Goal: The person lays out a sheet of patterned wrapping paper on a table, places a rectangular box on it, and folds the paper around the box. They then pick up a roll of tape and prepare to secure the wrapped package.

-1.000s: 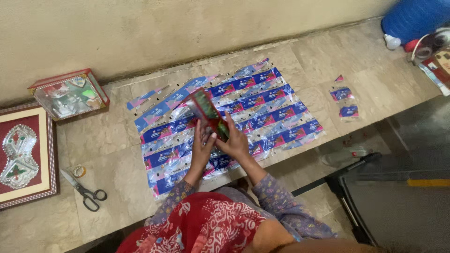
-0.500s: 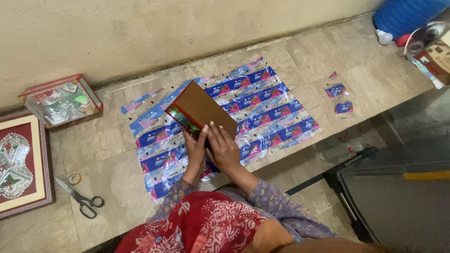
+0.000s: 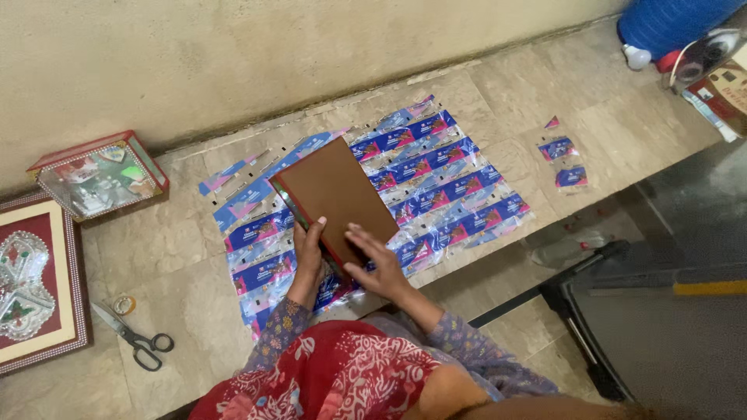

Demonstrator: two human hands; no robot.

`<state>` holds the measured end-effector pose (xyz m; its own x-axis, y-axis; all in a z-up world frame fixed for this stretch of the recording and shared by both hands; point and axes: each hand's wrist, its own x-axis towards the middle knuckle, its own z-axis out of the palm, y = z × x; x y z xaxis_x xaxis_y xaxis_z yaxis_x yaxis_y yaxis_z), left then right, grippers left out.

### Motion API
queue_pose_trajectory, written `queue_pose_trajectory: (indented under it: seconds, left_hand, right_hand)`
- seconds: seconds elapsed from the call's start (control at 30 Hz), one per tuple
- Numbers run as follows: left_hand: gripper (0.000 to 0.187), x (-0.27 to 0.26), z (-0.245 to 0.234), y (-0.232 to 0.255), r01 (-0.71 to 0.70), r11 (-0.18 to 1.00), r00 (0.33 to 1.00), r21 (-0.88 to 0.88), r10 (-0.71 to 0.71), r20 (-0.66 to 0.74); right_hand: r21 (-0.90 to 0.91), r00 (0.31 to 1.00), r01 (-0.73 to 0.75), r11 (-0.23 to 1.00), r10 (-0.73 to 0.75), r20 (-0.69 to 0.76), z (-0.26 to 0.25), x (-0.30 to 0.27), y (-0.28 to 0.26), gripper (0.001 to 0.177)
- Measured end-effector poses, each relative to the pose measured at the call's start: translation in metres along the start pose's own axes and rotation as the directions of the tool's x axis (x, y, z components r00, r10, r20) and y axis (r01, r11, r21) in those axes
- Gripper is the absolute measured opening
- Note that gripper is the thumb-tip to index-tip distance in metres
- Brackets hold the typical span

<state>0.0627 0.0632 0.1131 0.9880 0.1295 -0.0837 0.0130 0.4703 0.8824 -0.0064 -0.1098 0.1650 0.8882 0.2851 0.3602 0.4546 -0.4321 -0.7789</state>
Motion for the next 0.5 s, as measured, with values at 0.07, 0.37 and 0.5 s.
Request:
queue_pose_trajectory:
  seconds: [0.07, 0.37, 0.5]
  left_hand:
    - [0.056, -0.001, -0.003, -0.003, 0.055, 0.996, 0.998, -0.068, -0.054, 0.027]
    - [0.059, -0.004, 0.000, -0.019, 0.214, 0.972, 0.971, -0.100, -0.200, 0.129]
    - [0.061, -0.003, 0.006, -0.026, 0.249, 0.963, 0.956, -0.101, -0.227, 0.188]
  right_hand:
    - [-0.055, 0.993, -0.024, 0.998, 0.018, -0.113, -0.010, -0.004, 0.020, 0.058]
    - [0.697, 0.785, -0.394, 0.599, 0.614, -0.085, -0.069, 0.015, 0.116, 0.047]
    - [0.790, 0.750, -0.479, 0.382, 0.646, 0.142, -0.074, 0.010, 0.132, 0.045]
